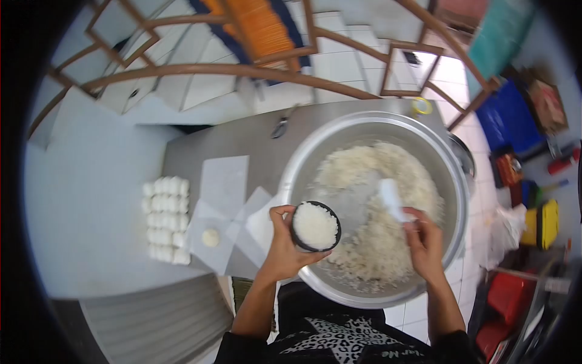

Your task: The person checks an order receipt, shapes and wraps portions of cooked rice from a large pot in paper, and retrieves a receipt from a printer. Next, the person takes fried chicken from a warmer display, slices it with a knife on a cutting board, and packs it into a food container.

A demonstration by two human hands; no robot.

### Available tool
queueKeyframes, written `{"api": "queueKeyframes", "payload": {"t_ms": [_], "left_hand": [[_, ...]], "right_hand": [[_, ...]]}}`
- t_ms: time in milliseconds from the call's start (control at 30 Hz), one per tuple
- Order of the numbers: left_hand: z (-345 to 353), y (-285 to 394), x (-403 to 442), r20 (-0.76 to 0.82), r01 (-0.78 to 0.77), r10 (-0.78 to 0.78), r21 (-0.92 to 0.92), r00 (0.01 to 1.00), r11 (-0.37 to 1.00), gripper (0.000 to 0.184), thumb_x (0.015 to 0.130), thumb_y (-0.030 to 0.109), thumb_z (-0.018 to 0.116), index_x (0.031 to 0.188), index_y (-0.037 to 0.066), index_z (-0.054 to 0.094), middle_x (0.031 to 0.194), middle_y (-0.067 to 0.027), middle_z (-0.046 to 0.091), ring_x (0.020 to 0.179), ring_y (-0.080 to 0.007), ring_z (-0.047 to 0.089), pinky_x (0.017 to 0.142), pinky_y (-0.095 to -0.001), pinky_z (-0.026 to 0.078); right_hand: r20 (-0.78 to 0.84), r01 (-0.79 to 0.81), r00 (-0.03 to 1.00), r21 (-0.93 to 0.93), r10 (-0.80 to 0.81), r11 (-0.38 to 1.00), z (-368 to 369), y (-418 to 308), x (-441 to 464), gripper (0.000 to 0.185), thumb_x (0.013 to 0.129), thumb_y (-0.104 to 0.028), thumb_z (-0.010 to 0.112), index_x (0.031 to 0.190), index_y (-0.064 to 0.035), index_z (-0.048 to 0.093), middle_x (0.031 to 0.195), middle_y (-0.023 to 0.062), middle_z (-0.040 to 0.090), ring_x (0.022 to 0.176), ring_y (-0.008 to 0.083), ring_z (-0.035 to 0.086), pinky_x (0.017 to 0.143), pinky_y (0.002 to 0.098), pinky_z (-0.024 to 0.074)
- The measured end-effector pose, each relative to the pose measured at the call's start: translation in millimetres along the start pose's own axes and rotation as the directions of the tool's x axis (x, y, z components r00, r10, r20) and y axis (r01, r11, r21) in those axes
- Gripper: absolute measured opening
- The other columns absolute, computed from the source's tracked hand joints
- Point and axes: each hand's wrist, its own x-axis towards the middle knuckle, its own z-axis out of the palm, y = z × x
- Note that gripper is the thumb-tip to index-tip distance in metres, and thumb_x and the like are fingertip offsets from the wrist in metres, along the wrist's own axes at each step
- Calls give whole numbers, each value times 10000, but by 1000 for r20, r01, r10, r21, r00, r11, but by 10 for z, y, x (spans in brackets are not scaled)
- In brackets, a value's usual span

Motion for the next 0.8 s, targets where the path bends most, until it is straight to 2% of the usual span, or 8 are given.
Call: {"api": "queueKeyframes", "payload": {"t_ms": [33,100,167,333,467,567,667,800], "left_hand": [[-257,22,-43,-32,-20,17,-77,999,997,979,612,22,926,1310,80,242,1265,-189,504,1199,-274,571,1029,-405,511],[-854,-44,-65,-125,26,-80,-384,989,923,1058,543,-28,919,1345,107,242,1270,-117,504,1192,-263,576,1034,-420,520],[-1552,-316,-23,-260,-55,-12,-250,966,967,912,626,88,895,1361,80,354,1270,-100,528,1187,-244,580,1013,-395,520],[-3003,-1555,655,-318,126,-10,345,948,930,838,650,173,895,1368,90,472,1238,-131,565,1175,-282,582,974,-407,506],[-3035,-2472,1367,-302,367,-245,883,921,292,807,602,266,910,1312,188,535,1226,-136,583,1183,-339,580,942,-490,499],[-3021,-2467,1417,-346,405,-275,893,897,196,802,612,243,903,1316,207,521,1207,-120,585,1171,-320,579,924,-489,499],[-3261,-1684,1142,-425,378,-67,710,903,594,798,630,207,901,1316,129,500,1190,-138,612,1105,-328,638,905,-463,507],[-2625,-630,924,-150,-290,323,209,934,934,787,698,88,855,1374,40,454,1259,-152,594,1137,-284,606,983,-383,478]], "right_hand": [[-113,157,976,-222,-185,962,84,68,32,252,951,-122,642,1182,-21,650,713,131,676,519,247,592,544,373,473],[78,320,941,-529,-330,786,256,306,32,285,893,-119,687,1162,-28,656,895,154,649,733,309,621,672,392,493],[313,494,856,-733,-412,468,360,456,20,323,868,-124,702,1173,-31,651,1030,183,618,894,348,623,768,420,497],[-120,111,969,-576,-218,810,522,-71,-183,384,830,-21,697,1207,-7,627,1115,185,569,996,361,585,868,448,476],[-246,-23,958,-571,-144,821,994,-332,-427,386,824,4,689,1204,2,619,1104,183,573,963,357,589,865,433,479],[-311,-72,931,-670,-190,739,1202,-425,-707,356,836,17,655,1190,13,621,1063,178,573,905,338,597,843,414,485],[-467,-218,877,-597,-113,772,1178,-464,-1076,310,862,21,607,1171,26,623,1015,174,582,916,328,608,821,393,489],[-523,-240,842,-580,-130,778,1373,-423,-1157,318,877,2,610,1195,13,618,1054,170,591,945,327,607,844,413,484]]}}
